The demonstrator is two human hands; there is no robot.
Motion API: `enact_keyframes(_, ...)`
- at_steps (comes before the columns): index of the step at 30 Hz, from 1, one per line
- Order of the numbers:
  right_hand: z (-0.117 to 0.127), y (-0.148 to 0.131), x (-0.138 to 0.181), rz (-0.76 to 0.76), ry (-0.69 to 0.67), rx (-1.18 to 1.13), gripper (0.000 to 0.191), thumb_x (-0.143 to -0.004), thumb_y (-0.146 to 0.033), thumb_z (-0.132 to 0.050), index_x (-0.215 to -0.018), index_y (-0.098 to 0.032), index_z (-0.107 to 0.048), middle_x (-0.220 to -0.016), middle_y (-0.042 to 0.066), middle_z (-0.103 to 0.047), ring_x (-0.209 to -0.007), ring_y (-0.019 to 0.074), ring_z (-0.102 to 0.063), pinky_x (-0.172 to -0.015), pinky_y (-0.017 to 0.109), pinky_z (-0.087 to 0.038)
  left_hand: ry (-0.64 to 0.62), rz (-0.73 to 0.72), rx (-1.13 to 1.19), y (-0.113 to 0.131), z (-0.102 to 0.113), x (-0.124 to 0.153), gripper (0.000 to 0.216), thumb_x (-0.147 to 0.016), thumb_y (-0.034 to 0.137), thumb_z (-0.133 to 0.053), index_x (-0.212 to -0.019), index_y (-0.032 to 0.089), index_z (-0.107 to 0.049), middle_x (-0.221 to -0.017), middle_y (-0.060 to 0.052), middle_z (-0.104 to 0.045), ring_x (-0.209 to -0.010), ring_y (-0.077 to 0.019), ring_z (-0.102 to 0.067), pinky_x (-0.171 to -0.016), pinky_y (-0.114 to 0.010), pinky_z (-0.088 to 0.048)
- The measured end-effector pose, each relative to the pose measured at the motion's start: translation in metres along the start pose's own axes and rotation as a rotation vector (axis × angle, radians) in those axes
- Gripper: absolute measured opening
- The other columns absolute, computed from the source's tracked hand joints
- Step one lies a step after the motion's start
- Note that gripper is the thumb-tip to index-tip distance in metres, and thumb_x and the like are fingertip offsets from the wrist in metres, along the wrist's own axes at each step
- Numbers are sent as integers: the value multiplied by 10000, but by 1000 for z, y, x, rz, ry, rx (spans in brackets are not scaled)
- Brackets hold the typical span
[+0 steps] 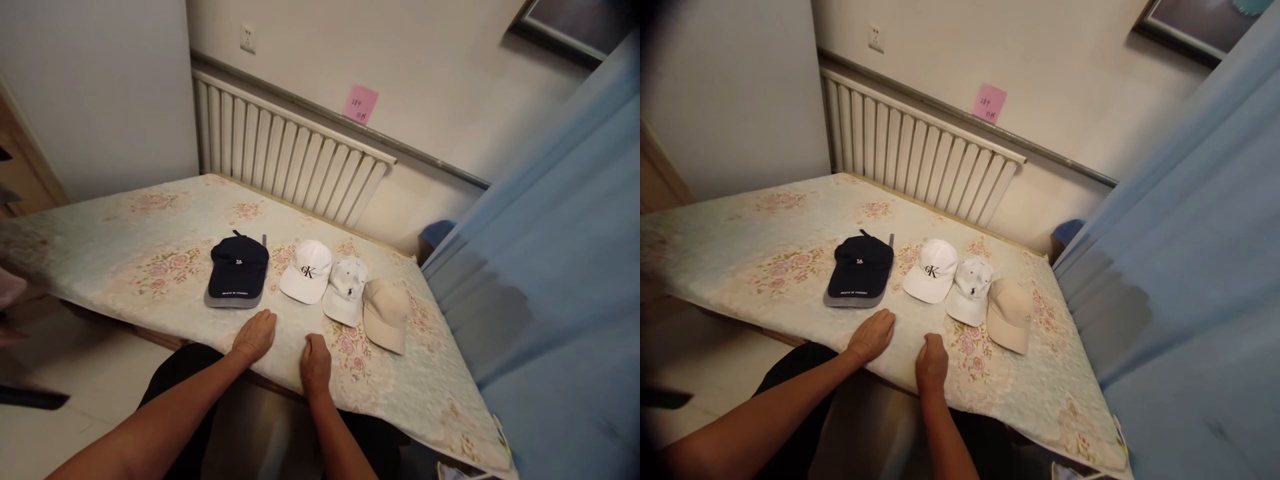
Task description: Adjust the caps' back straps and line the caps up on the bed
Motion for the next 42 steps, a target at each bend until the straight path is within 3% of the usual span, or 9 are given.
enact_keyframes(42,1,-2,1,0,-4,22,271,-837,-75,-393,-947,-173,-621,-858,61,-642,-798,187,-606,-743,291,-452,-6,19,9,1,3,1,184,-899,126,-397,-889,168,-576,-938,-103,-586,-929,-234,-543,-866,-360,-422)
Point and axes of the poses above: each hand's wrist, its own x-axis away from the middle knuckle, its own z-axis out of the back of the hand, y = z × x, the point moved 1 cm from there along -x, towards the middle knuckle
